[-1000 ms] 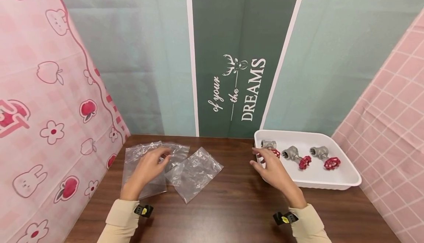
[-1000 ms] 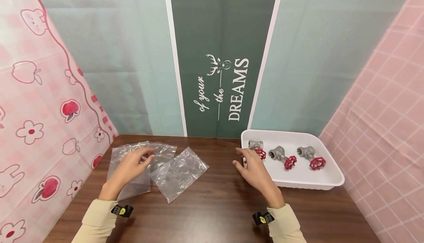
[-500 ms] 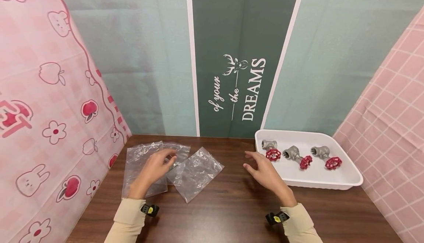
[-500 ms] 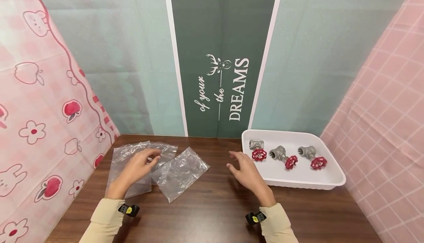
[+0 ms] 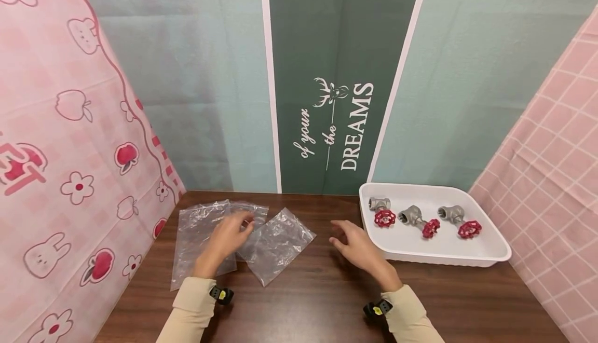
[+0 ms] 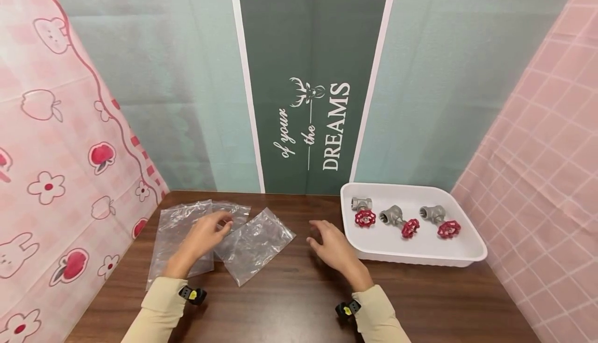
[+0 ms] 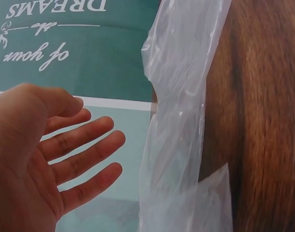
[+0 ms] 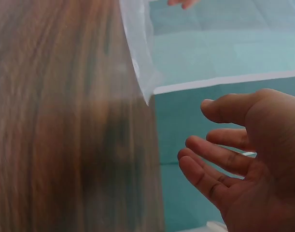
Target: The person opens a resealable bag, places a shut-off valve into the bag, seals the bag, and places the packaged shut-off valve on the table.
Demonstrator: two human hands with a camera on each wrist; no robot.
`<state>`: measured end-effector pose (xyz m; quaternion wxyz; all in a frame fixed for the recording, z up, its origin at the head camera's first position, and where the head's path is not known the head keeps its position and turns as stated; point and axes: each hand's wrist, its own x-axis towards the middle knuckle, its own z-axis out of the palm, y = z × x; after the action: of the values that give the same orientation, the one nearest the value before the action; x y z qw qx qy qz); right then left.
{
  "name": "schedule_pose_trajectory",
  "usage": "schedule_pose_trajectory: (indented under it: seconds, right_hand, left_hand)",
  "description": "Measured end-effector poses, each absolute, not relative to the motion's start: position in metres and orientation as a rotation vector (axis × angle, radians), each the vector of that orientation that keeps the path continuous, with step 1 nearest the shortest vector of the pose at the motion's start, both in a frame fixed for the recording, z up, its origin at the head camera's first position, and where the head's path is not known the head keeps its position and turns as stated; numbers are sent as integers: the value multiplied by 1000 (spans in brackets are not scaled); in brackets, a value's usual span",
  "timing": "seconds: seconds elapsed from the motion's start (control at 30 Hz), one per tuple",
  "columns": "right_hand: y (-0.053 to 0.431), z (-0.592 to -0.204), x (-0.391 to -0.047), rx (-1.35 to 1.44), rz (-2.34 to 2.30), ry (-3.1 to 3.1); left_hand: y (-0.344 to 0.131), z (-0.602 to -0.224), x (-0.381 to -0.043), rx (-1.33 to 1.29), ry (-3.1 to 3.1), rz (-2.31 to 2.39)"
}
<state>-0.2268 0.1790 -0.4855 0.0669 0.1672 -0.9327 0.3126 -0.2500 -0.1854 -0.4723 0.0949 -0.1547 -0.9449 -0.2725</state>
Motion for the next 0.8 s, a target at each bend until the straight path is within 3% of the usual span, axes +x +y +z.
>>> schedule_pose_trajectory:
  seconds: [0.8]
  right_hand:
    - [149,-510,-229,599,1060,-2863]
  left_hand:
    - [-171,-494,-254,-444,-2893,-828]
